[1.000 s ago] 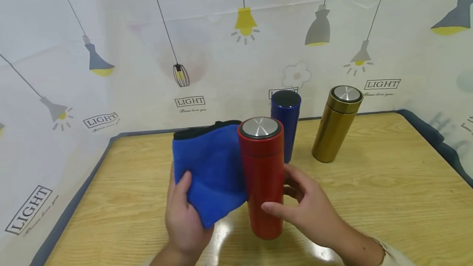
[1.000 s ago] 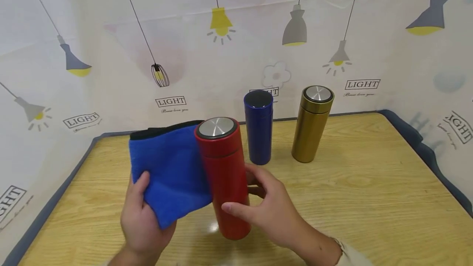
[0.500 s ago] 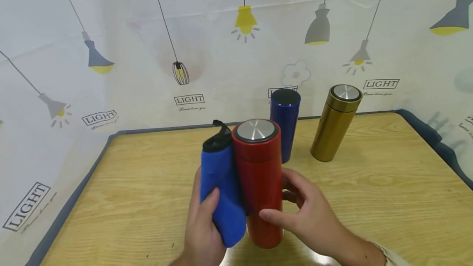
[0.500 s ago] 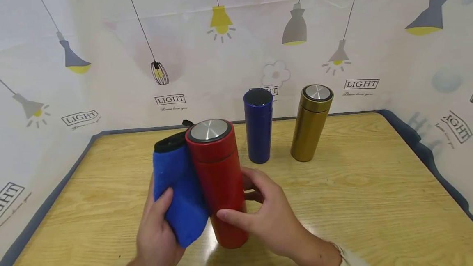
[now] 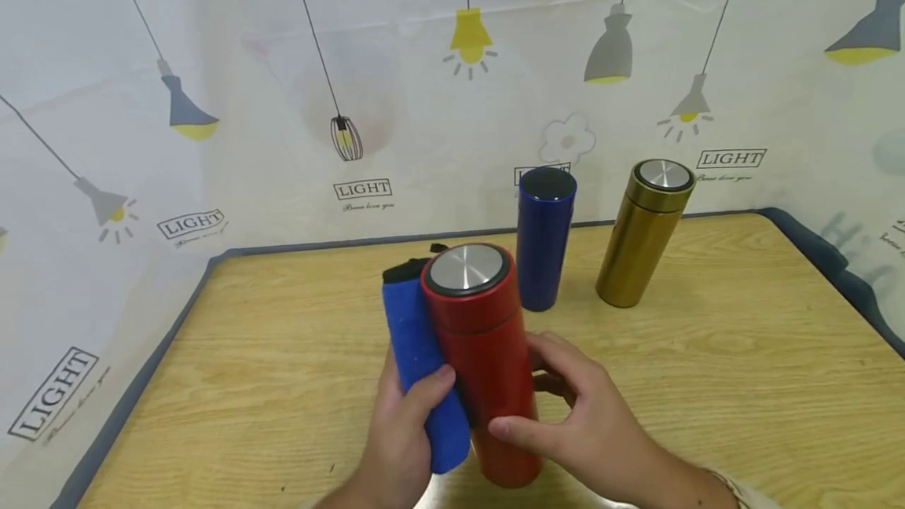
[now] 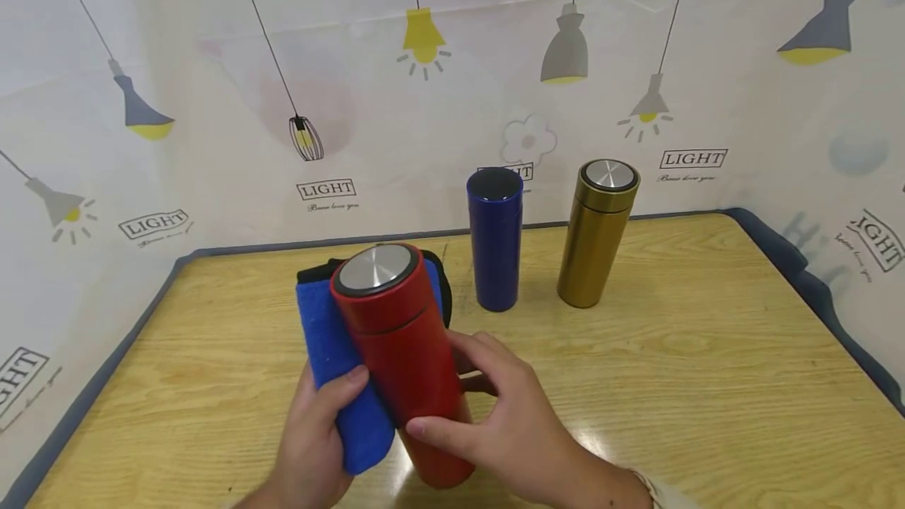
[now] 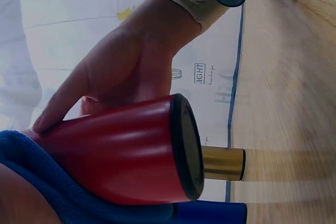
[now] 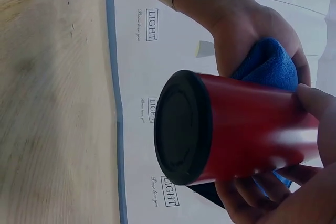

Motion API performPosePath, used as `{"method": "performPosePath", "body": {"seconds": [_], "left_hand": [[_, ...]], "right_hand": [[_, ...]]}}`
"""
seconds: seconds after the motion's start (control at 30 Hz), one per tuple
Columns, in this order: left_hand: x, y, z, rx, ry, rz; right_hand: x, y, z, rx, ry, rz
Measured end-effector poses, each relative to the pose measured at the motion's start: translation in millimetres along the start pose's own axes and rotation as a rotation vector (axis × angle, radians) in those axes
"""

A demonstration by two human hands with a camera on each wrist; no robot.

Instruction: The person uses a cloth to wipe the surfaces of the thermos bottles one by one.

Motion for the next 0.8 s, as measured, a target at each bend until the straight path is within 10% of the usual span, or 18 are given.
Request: {"method": "performPosePath", "body": {"seconds": [0.37, 0.8], "left_hand": [[-7.6, 1.8, -7.2, 0.099, -0.025, -0.088], [-0.8, 6.4, -12.8, 0.014, -0.023, 0.094]], "right_hand": [[6.8, -0.7, -6.1, 0.01, 0.008, 0.061], [1.7, 1.8, -5.1, -0.011, 0.045, 0.001]]}}
Point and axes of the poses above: each hand's wrist, its own y-axis away from the middle knuckle, its own x-axis out of the back of the hand, z = x × y, the point moved 2 cm from there along -y, towards the middle knuckle, and after that the axes turned 8 degrees about -y, right-handed, at the moved point
